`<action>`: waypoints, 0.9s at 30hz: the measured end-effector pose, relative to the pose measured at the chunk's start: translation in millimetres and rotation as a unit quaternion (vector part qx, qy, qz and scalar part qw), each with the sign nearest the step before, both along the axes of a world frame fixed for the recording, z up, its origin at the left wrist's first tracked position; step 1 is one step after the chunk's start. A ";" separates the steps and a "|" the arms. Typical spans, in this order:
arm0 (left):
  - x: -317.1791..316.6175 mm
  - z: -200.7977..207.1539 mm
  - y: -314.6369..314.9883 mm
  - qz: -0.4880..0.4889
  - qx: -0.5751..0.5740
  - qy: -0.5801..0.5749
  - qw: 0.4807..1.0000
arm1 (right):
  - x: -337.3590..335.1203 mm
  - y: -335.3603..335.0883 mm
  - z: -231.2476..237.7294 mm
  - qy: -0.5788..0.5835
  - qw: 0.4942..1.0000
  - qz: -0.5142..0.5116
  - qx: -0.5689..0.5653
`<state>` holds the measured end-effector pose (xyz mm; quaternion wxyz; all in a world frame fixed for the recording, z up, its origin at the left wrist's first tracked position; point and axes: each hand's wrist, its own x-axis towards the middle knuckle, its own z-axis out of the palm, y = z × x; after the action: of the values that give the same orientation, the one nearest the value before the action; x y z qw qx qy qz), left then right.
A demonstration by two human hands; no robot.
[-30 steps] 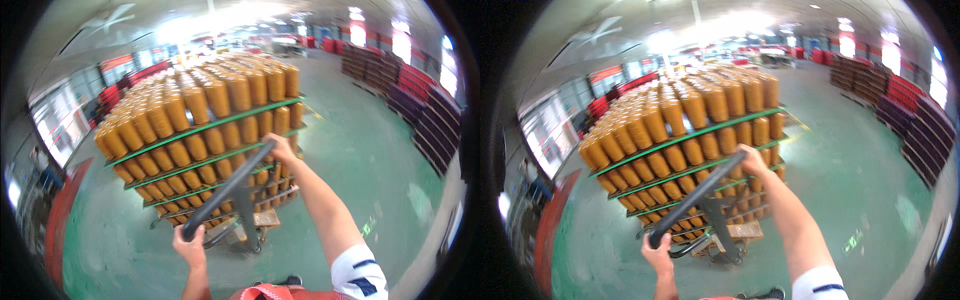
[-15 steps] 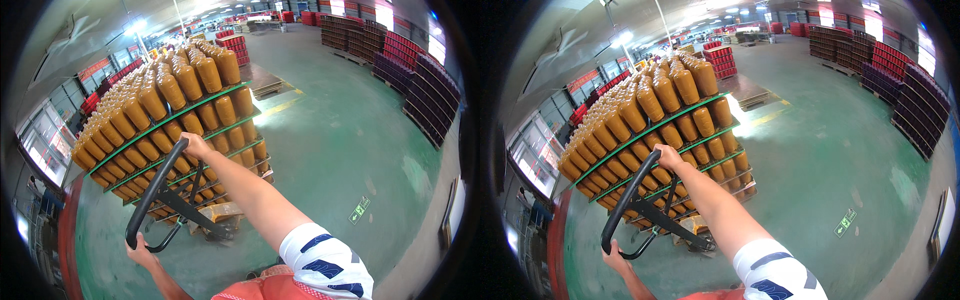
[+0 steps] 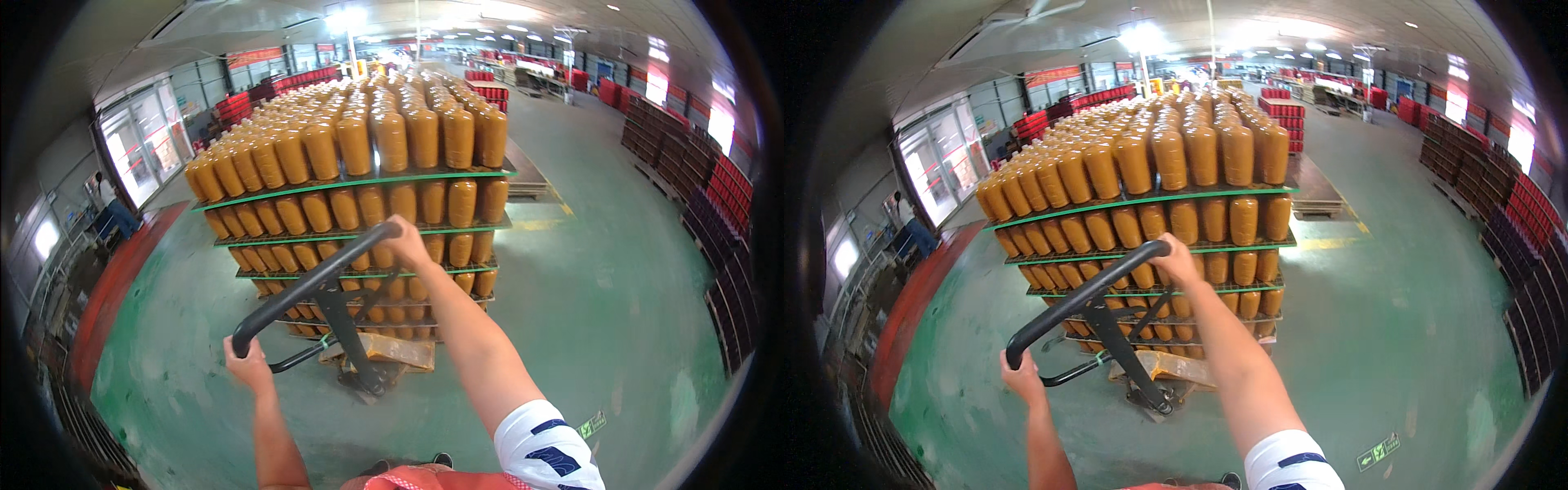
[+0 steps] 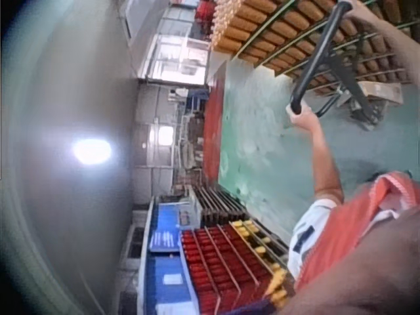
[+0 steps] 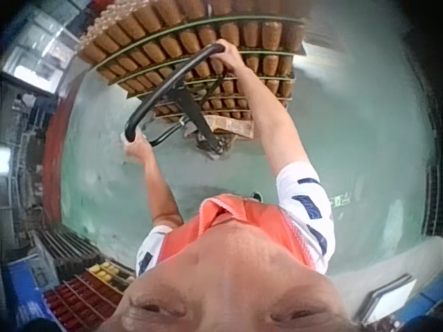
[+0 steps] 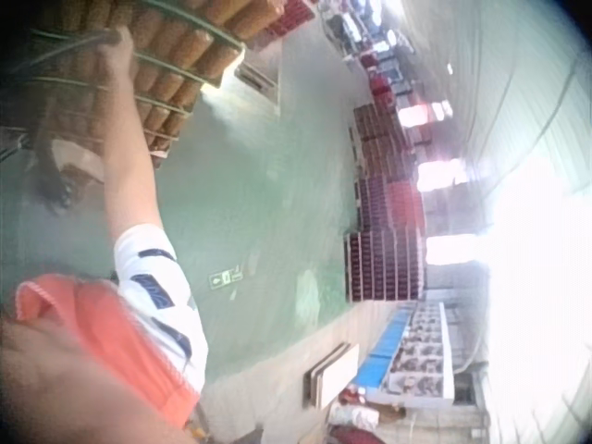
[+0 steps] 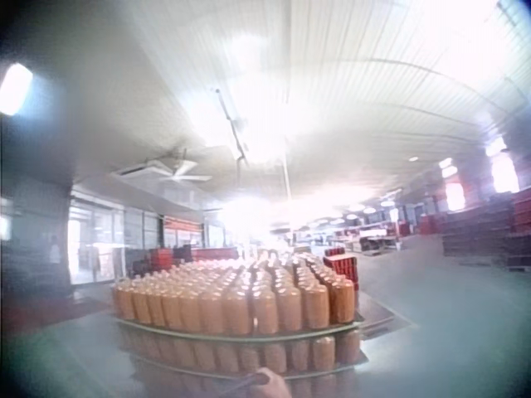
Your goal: The person moves a pallet of yellow containers using a manual pallet jack, then repeatedly picks up containers from a conveyor and places them into a metal tray. The person handles the containers one at a time and arranges them in the tray.
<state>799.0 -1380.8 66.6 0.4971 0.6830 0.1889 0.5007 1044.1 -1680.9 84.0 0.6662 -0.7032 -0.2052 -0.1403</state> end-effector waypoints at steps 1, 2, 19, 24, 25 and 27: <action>1.1 -4.3 11.1 0.011 0.005 -0.014 1.000 | -8.0 7.9 5.0 0.014 1.000 0.012 0.000; 2.5 -9.3 21.1 0.009 -0.001 -0.022 1.000 | -17.4 12.8 8.8 0.029 0.999 0.020 -0.002; 104.6 -12.3 240.8 -0.354 -0.092 -0.015 0.931 | -231.4 145.1 -2.6 0.027 0.957 -0.288 -0.026; 125.9 -12.6 256.3 -0.352 -0.051 -0.013 0.934 | -253.3 185.8 18.2 0.055 0.946 -0.321 0.002; 129.5 -11.5 257.5 -0.367 -0.065 -0.017 0.928 | -252.9 189.3 17.6 0.051 0.945 -0.324 0.003; 139.1 -12.1 261.0 -0.372 -0.075 -0.024 0.925 | -251.7 193.6 11.8 0.044 0.942 -0.331 0.005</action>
<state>938.1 -1119.8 54.6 0.7018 0.6526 -0.0537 0.2805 792.3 -1487.3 95.8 0.5938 -0.7336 0.0698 -0.3230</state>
